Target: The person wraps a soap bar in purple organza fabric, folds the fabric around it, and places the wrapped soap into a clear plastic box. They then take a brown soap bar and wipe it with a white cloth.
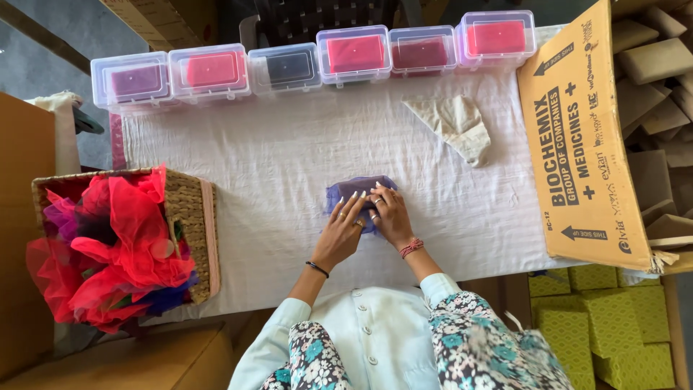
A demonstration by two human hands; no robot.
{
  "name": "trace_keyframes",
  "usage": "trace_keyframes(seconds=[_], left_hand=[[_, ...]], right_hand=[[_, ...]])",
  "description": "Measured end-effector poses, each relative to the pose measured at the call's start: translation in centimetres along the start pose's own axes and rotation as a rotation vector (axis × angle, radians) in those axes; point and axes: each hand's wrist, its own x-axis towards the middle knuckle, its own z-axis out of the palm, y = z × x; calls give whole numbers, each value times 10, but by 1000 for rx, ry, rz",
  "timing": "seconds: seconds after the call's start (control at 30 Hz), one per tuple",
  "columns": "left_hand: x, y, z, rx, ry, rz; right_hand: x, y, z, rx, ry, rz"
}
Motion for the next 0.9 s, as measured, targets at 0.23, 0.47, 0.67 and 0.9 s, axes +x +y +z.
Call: trace_keyframes(seconds=[0.23, 0.47, 0.67, 0.9], left_hand=[[-7, -16, 40, -256, -146, -178], [-10, -9, 49, -300, -70, -270], [-9, -9, 41, -325, -67, -297], [-7, -6, 31, -275, -50, -256]], right_hand=[[-4, -4, -21, 83, -87, -24], [-31, -2, -44, -123, -173, -117], [-35, 16, -63, -232, -130, -312], [11, 6, -77, -187, -488, -440]])
